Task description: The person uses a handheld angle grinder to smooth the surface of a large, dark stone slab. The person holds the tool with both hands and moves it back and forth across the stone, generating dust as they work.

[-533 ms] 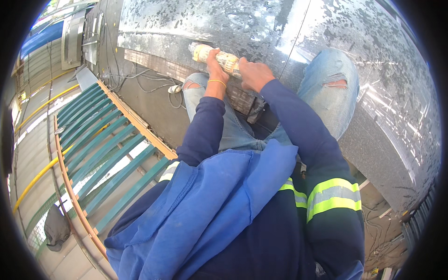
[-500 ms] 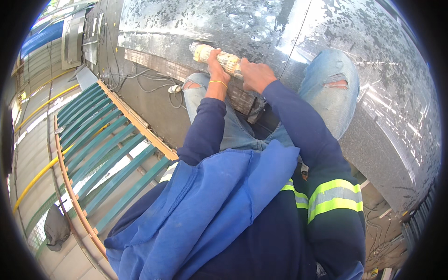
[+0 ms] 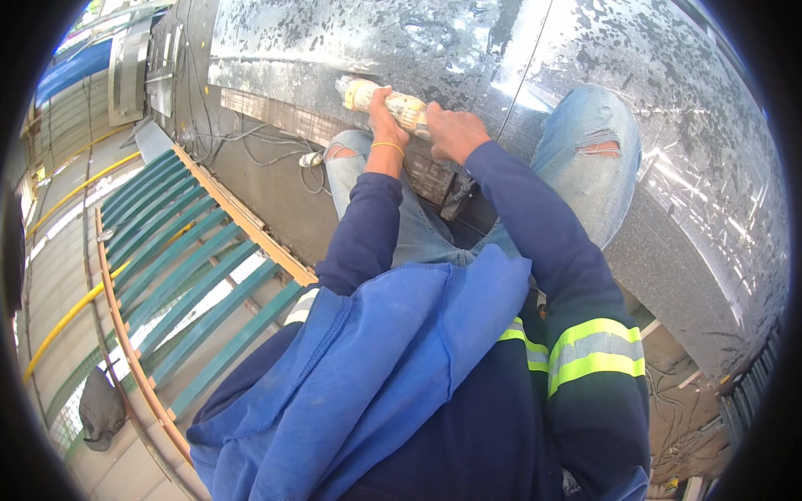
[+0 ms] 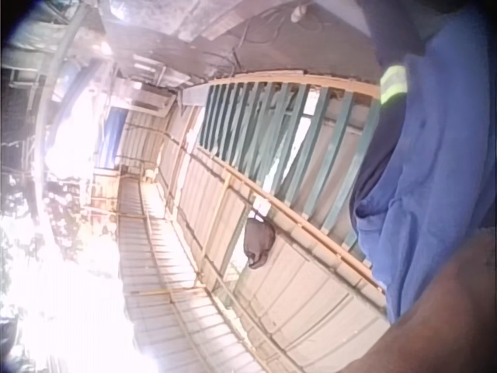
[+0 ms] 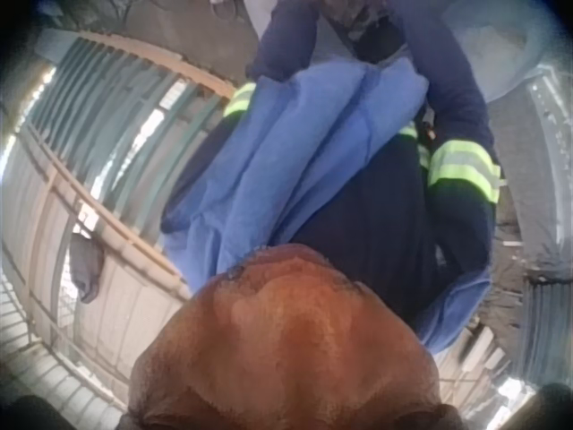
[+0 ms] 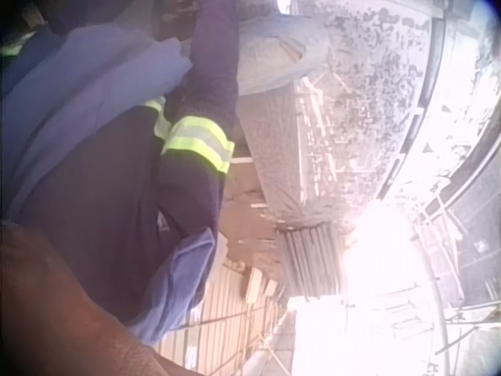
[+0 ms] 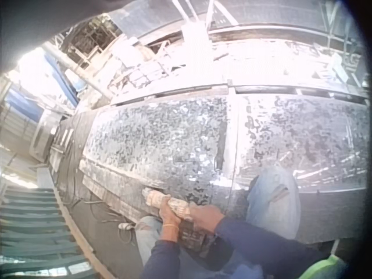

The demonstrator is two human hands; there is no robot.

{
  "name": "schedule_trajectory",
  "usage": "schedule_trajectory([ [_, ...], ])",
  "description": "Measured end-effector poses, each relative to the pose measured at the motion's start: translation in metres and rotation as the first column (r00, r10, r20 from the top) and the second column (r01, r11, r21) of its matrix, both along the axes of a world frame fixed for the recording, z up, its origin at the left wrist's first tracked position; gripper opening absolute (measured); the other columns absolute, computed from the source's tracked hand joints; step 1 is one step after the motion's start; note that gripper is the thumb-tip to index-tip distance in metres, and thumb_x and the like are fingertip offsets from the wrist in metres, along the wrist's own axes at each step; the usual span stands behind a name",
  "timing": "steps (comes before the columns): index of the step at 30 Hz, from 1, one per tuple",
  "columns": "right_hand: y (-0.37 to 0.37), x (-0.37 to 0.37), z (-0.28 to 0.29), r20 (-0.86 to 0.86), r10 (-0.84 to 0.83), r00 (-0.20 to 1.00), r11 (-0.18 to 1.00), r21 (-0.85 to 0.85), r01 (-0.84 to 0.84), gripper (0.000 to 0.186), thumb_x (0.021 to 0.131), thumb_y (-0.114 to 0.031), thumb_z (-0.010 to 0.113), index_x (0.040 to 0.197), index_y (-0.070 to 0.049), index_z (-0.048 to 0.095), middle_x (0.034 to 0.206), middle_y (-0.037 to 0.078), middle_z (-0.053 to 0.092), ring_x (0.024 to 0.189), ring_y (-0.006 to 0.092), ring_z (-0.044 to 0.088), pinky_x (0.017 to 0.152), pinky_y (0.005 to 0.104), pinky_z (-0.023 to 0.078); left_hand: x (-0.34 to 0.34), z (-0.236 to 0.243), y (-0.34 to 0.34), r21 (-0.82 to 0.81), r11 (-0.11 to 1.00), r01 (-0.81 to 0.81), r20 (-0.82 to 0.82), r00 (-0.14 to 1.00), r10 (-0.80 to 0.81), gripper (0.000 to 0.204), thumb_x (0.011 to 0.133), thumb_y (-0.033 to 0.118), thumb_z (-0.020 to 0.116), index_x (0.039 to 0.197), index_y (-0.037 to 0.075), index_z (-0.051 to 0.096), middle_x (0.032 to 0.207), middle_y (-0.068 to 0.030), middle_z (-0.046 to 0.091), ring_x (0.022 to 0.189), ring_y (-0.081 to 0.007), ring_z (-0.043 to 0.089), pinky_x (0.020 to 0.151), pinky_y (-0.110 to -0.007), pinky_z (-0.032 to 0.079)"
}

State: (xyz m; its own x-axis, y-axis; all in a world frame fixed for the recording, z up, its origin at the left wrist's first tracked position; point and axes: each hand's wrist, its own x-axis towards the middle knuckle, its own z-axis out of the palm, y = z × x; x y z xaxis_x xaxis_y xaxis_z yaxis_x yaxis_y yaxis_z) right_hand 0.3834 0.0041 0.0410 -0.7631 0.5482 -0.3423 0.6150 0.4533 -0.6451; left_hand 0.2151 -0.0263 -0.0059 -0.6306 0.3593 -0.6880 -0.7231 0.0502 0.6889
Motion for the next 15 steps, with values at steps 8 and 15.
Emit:
schedule_trajectory([
  [8, -0.004, 0.013, 0.002, 0.008, -0.002, 1.0, 1.0, 0.015, 0.002, 0.043, 0.069, -0.009, 0.075, 0.101, 0.001, 0.048, 0.088, 0.025, 0.071, 0.085, 0.0404, 0.072, 0.072, 0.0464, 0.057, 0.015, 0.003, -0.004, 0.002, 1.0, -0.013, -0.011, 1.0, 0.013, 0.039, 0.076, 0.019, 0.07, 0.106, -0.003, 0.057, 0.089, -0.0125, 0.061, 0.072, -0.0286, 0.065, 0.066, -0.045, 0.057],
  [15, 0.0, -0.001, 0.0, -0.002, -0.006, 1.0, 1.0, 0.01, 0.006, 0.044, 0.069, -0.01, 0.075, 0.102, 0.001, 0.048, 0.087, 0.025, 0.071, 0.085, 0.0407, 0.072, 0.072, 0.0468, 0.057, -0.001, -0.002, 0.001, -0.008, 1.0, 0.001, -0.02, 1.0, -0.002, 0.039, 0.075, 0.02, 0.07, 0.103, -0.002, 0.057, 0.088, -0.0131, 0.062, 0.07, -0.029, 0.065, 0.064, -0.045, 0.056],
])
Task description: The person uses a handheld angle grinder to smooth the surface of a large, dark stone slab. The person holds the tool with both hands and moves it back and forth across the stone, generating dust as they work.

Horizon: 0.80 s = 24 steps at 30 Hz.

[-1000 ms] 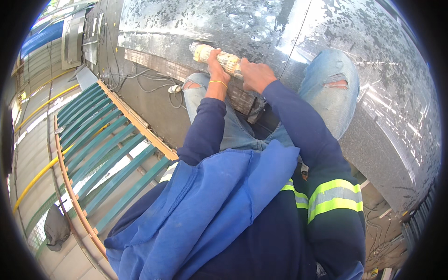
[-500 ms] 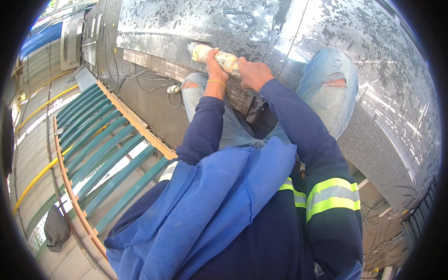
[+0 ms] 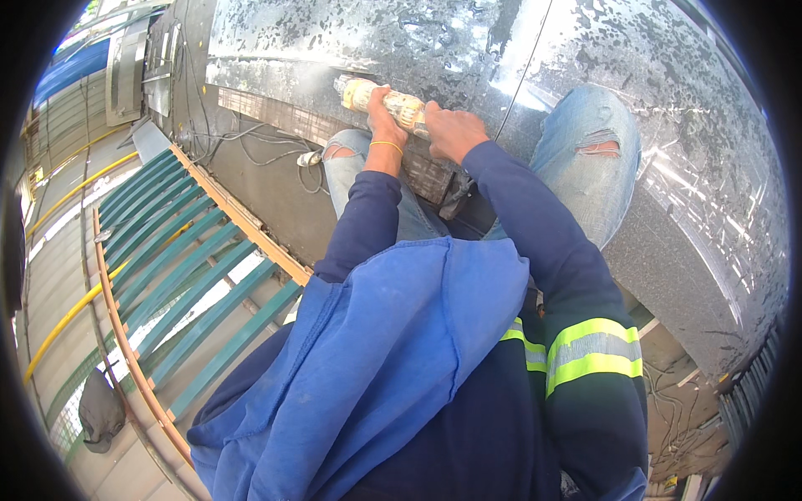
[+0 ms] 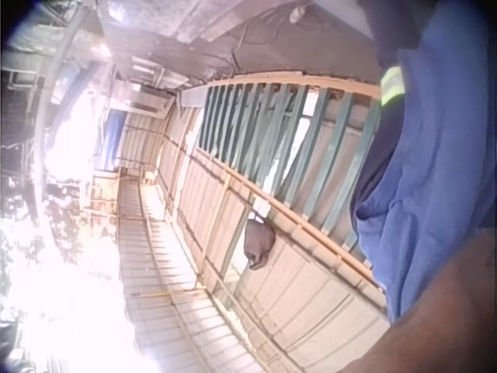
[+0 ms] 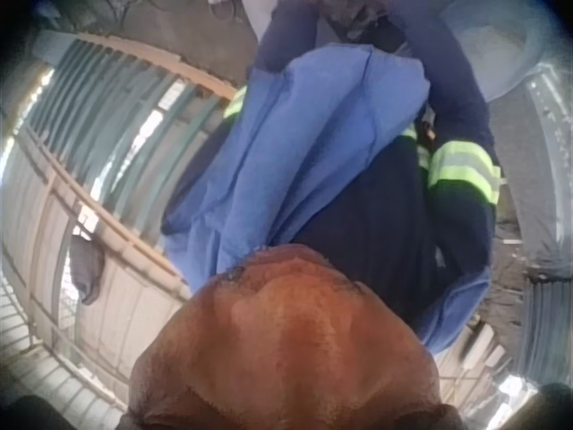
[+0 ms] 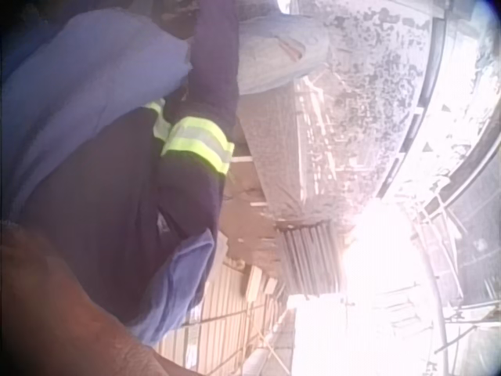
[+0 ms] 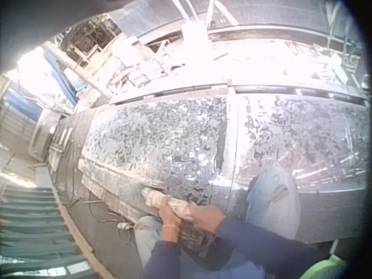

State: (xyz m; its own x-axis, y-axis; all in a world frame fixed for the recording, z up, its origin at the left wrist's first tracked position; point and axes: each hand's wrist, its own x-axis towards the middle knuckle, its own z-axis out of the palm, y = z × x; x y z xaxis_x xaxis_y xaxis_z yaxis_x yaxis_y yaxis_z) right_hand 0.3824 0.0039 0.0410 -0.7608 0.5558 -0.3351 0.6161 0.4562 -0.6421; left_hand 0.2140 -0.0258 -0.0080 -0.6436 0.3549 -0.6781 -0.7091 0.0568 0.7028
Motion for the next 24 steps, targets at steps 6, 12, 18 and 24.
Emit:
schedule_trajectory([
  [6, -0.002, 0.011, 0.002, 0.008, 0.014, 1.0, 1.0, -0.004, -0.014, 0.046, 0.069, -0.012, 0.077, 0.103, 0.001, 0.048, 0.089, 0.025, 0.071, 0.086, 0.0396, 0.072, 0.073, 0.0466, 0.057, 0.014, 0.008, -0.003, 0.001, 1.0, 0.013, 0.006, 1.0, -0.013, 0.04, 0.077, 0.021, 0.069, 0.108, 0.002, 0.054, 0.09, -0.0123, 0.061, 0.076, -0.0315, 0.066, 0.07, -0.049, 0.057],
  [12, -0.003, 0.014, 0.003, 0.055, -0.006, 0.998, 1.0, -0.012, 0.007, 0.046, 0.07, -0.013, 0.077, 0.104, 0.0, 0.048, 0.091, 0.024, 0.071, 0.087, 0.0392, 0.072, 0.073, 0.0462, 0.057, 0.02, 0.009, -0.003, 0.007, 1.0, -0.001, 0.002, 1.0, 0.001, 0.041, 0.077, 0.02, 0.07, 0.11, 0.003, 0.054, 0.091, -0.0111, 0.06, 0.08, -0.0317, 0.066, 0.073, -0.05, 0.057],
  [18, 0.001, 0.004, -0.002, 0.026, 0.016, 1.0, 1.0, -0.006, -0.016, 0.045, 0.071, -0.013, 0.076, 0.104, -0.001, 0.048, 0.093, 0.024, 0.071, 0.089, 0.0395, 0.071, 0.075, 0.0467, 0.057, 0.005, 0.002, 0.0, -0.007, 1.0, -0.03, -0.006, 1.0, 0.03, 0.04, 0.074, 0.018, 0.071, 0.106, -0.002, 0.057, 0.089, -0.0109, 0.061, 0.073, -0.0278, 0.065, 0.066, -0.046, 0.056],
  [24, 0.002, -0.005, -0.015, -0.044, 0.02, 0.999, 1.0, 0.02, -0.019, 0.039, 0.075, -0.014, 0.066, 0.104, 0.0, 0.043, 0.086, 0.026, 0.069, 0.084, 0.045, 0.069, 0.071, 0.053, 0.055, -0.009, -0.006, 0.002, -0.016, 1.0, -0.009, 0.022, 1.0, 0.009, 0.041, 0.074, 0.02, 0.073, 0.105, -0.003, 0.058, 0.089, -0.0112, 0.062, 0.074, -0.0279, 0.065, 0.067, -0.046, 0.057],
])
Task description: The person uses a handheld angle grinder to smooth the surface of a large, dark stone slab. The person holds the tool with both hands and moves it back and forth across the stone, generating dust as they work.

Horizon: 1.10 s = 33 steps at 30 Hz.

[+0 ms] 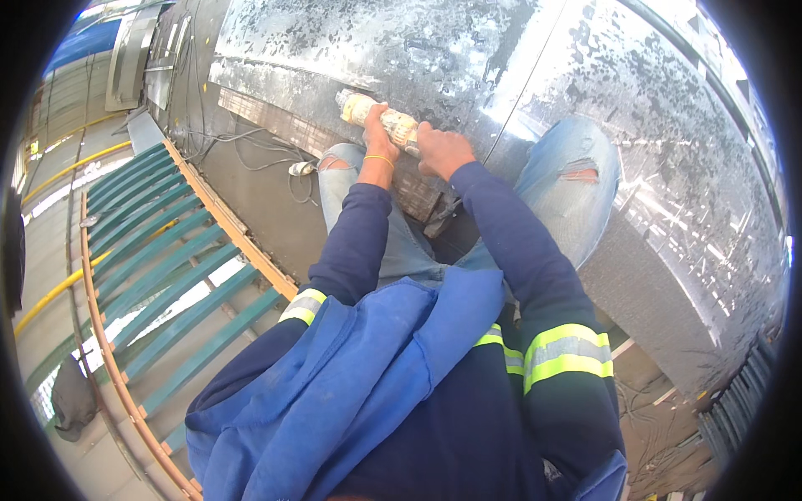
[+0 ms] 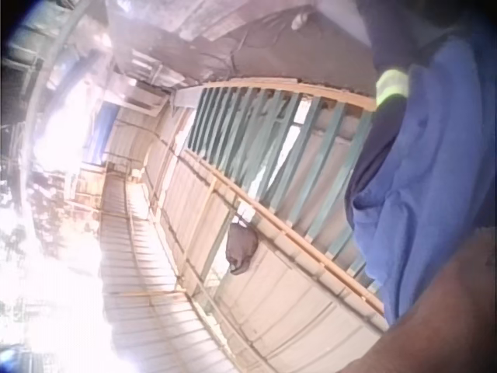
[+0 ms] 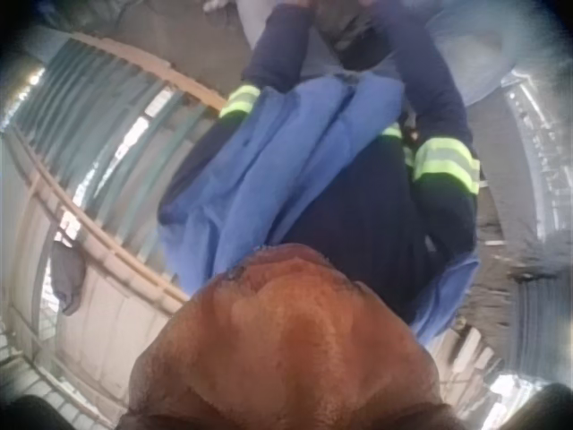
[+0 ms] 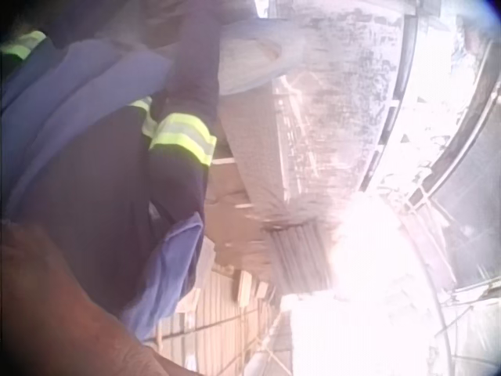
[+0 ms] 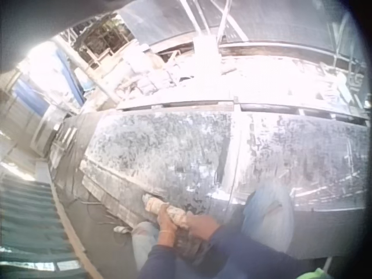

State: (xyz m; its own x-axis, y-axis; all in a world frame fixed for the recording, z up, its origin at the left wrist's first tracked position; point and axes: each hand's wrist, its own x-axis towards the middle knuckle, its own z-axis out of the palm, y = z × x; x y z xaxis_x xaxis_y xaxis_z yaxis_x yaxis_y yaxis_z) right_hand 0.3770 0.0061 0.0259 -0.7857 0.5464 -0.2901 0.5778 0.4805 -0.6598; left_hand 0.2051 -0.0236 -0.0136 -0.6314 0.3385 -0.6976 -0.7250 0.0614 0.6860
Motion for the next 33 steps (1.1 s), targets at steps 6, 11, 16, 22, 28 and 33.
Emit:
schedule_trajectory([
  [6, -0.001, -0.002, 0.007, 0.07, 0.005, 0.998, 1.0, 0.014, -0.006, 0.043, 0.071, -0.014, 0.074, 0.104, -0.001, 0.048, 0.093, 0.025, 0.071, 0.091, 0.0412, 0.071, 0.077, 0.0482, 0.057, -0.003, -0.005, -0.009, 0.125, 0.992, -0.017, 0.014, 1.0, 0.015, 0.045, 0.075, 0.023, 0.075, 0.109, -0.001, 0.058, 0.093, -0.0109, 0.062, 0.078, -0.0287, 0.066, 0.07, -0.046, 0.058],
  [11, -0.003, 0.002, 0.007, 0.08, 0.015, 0.997, 0.999, 0.043, -0.019, 0.037, 0.074, -0.012, 0.068, 0.103, -0.001, 0.047, 0.09, 0.026, 0.07, 0.087, 0.0426, 0.071, 0.075, 0.0494, 0.057, -0.026, -0.017, -0.009, 0.189, 0.982, -0.009, 0.07, 0.998, -0.005, 0.04, 0.079, 0.024, 0.07, 0.113, 0.008, 0.056, 0.098, -0.0104, 0.061, 0.088, -0.0331, 0.064, 0.082, -0.054, 0.055],
  [16, -0.003, 0.016, 0.01, 0.077, 0.031, 0.997, 0.998, 0.058, -0.036, 0.035, 0.074, -0.011, 0.067, 0.1, -0.001, 0.046, 0.085, 0.026, 0.07, 0.083, 0.0436, 0.07, 0.072, 0.0505, 0.056, -0.005, -0.006, -0.002, 0.1, 0.992, -0.071, 0.052, 0.996, 0.066, 0.042, 0.078, 0.019, 0.071, 0.114, 0.005, 0.055, 0.096, -0.0106, 0.06, 0.086, -0.0326, 0.064, 0.079, -0.053, 0.055],
  [22, -0.004, 0.03, 0.013, 0.069, 0.052, 0.996, 0.996, 0.069, -0.057, 0.035, 0.075, -0.011, 0.067, 0.099, -0.001, 0.045, 0.084, 0.027, 0.07, 0.082, 0.042, 0.071, 0.07, 0.0491, 0.057, 0.008, -0.003, -0.006, 0.136, 0.988, -0.069, 0.019, 0.998, 0.067, 0.042, 0.076, 0.018, 0.071, 0.111, -0.001, 0.057, 0.092, -0.0088, 0.06, 0.079, -0.0283, 0.066, 0.071, -0.047, 0.057],
  [28, -0.006, 0.025, 0.01, 0.054, 0.017, 0.998, 0.998, 0.057, -0.021, 0.042, 0.071, -0.01, 0.073, 0.1, -0.001, 0.045, 0.088, 0.026, 0.07, 0.085, 0.0414, 0.071, 0.071, 0.0486, 0.057, 0.005, -0.001, -0.003, 0.09, 0.994, -0.066, -0.008, 0.998, 0.067, 0.041, 0.076, 0.018, 0.071, 0.11, -0.001, 0.058, 0.093, -0.0097, 0.061, 0.078, -0.028, 0.065, 0.07, -0.046, 0.057],
  [33, -0.003, 0.012, 0.014, 0.073, 0.004, 0.997, 1.0, -0.021, -0.003, 0.045, 0.07, -0.01, 0.076, 0.101, -0.001, 0.045, 0.091, 0.025, 0.071, 0.089, 0.0404, 0.071, 0.074, 0.0482, 0.057, -0.013, -0.008, -0.002, 0.076, 0.997, -0.027, -0.015, 0.999, 0.028, 0.04, 0.076, 0.02, 0.071, 0.108, -0.001, 0.057, 0.091, -0.0109, 0.061, 0.078, -0.0292, 0.065, 0.07, -0.046, 0.056],
])
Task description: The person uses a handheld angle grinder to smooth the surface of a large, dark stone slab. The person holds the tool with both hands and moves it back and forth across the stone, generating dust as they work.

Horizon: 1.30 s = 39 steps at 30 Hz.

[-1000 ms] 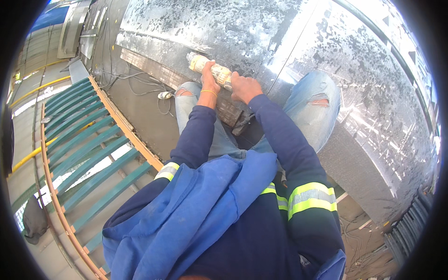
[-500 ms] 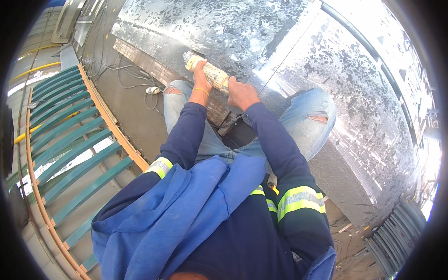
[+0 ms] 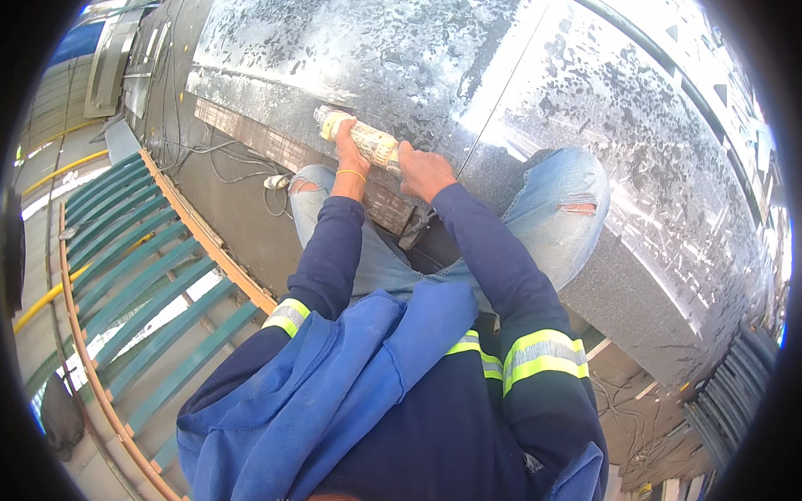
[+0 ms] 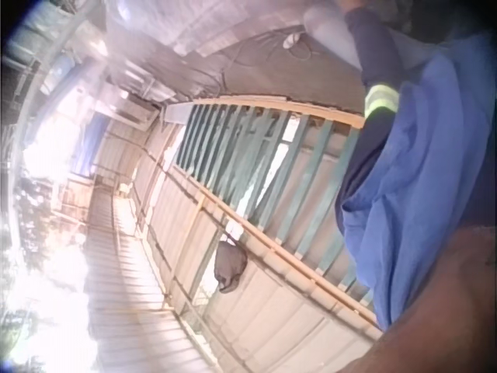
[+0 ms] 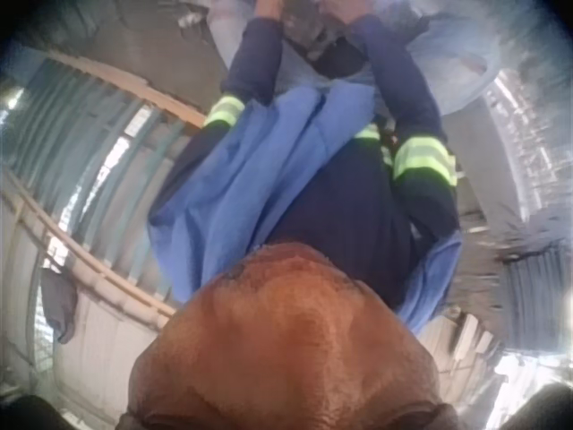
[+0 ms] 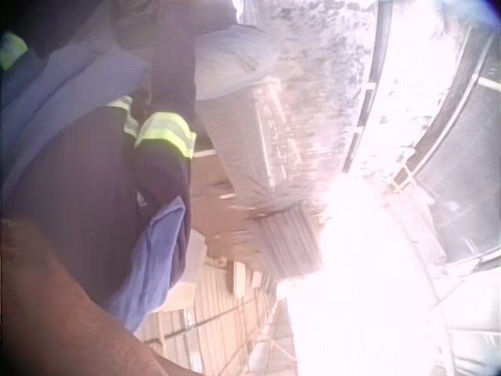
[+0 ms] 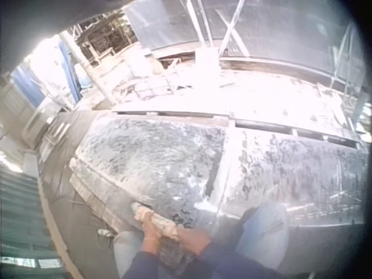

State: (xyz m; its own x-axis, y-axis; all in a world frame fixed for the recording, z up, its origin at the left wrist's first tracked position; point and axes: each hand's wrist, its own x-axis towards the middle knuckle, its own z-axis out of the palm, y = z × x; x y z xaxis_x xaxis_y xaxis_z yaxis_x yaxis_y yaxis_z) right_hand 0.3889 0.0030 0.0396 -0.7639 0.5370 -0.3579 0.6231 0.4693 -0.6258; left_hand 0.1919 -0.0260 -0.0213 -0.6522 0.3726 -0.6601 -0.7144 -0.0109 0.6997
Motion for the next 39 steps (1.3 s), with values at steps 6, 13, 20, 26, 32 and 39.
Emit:
schedule_trajectory([
  [6, 0.001, -0.002, 0.002, 0.03, -0.008, 1.0, 1.0, -0.019, 0.009, 0.045, 0.071, -0.012, 0.077, 0.102, -0.001, 0.045, 0.091, 0.025, 0.071, 0.09, 0.0399, 0.071, 0.075, 0.0469, 0.057, 0.005, 0.007, 0.001, 0.016, 0.999, 0.031, 0.013, 0.999, -0.031, 0.036, 0.077, 0.021, 0.071, 0.105, 0.002, 0.057, 0.09, -0.0096, 0.06, 0.077, -0.0287, 0.064, 0.071, -0.046, 0.055],
  [13, -0.005, 0.02, 0.013, 0.039, 0.004, 0.999, 0.999, -0.036, -0.003, 0.041, 0.073, -0.01, 0.073, 0.102, -0.001, 0.045, 0.088, 0.026, 0.07, 0.087, 0.0415, 0.071, 0.073, 0.0475, 0.057, 0.027, 0.014, -0.005, 0.062, 0.997, 0.039, -0.001, 0.999, -0.039, 0.034, 0.078, 0.022, 0.071, 0.106, 0.007, 0.058, 0.09, -0.0056, 0.057, 0.08, -0.0255, 0.062, 0.072, -0.043, 0.055],
  [20, -0.01, 0.022, 0.005, -0.027, -0.02, 0.999, 1.0, 0.006, 0.02, 0.033, 0.077, -0.005, 0.062, 0.103, 0.001, 0.042, 0.082, 0.027, 0.068, 0.077, 0.0464, 0.068, 0.066, 0.0544, 0.053, 0.031, 0.016, -0.007, 0.027, 0.999, 0.044, -0.022, 0.999, -0.043, 0.038, 0.078, 0.024, 0.07, 0.108, 0.006, 0.057, 0.091, -0.0058, 0.056, 0.08, -0.0252, 0.062, 0.073, -0.044, 0.054],
  [26, 0.001, 0.001, -0.005, -0.029, -0.009, 1.0, 1.0, 0.014, 0.009, 0.038, 0.073, -0.008, 0.071, 0.101, 0.0, 0.046, 0.085, 0.026, 0.07, 0.082, 0.0418, 0.071, 0.069, 0.0485, 0.057, 0.004, 0.001, 0.001, 0.018, 0.998, 0.062, -0.045, 0.997, -0.061, 0.044, 0.077, 0.024, 0.069, 0.113, 0.003, 0.055, 0.094, -0.0085, 0.058, 0.081, -0.0289, 0.063, 0.074, -0.047, 0.056],
  [32, 0.0, 0.004, -0.004, -0.04, -0.026, 0.999, 1.0, -0.003, 0.026, 0.041, 0.072, -0.008, 0.073, 0.102, 0.001, 0.047, 0.084, 0.026, 0.07, 0.081, 0.0414, 0.071, 0.068, 0.0479, 0.056, 0.007, 0.004, 0.0, 0.016, 0.995, 0.098, -0.013, 0.995, -0.098, 0.043, 0.081, 0.025, 0.066, 0.116, 0.005, 0.052, 0.1, -0.011, 0.057, 0.089, -0.0321, 0.062, 0.08, -0.052, 0.054],
  [39, -0.005, 0.029, 0.015, 0.022, -0.002, 1.0, 0.999, -0.051, 0.003, 0.039, 0.073, -0.004, 0.069, 0.104, 0.003, 0.048, 0.085, 0.026, 0.07, 0.082, 0.0419, 0.071, 0.068, 0.0487, 0.055, 0.034, 0.014, -0.008, -0.001, 0.995, 0.096, -0.031, 0.995, -0.096, 0.044, 0.081, 0.026, 0.066, 0.119, 0.007, 0.052, 0.102, -0.0099, 0.057, 0.093, -0.0319, 0.061, 0.084, -0.052, 0.053],
])
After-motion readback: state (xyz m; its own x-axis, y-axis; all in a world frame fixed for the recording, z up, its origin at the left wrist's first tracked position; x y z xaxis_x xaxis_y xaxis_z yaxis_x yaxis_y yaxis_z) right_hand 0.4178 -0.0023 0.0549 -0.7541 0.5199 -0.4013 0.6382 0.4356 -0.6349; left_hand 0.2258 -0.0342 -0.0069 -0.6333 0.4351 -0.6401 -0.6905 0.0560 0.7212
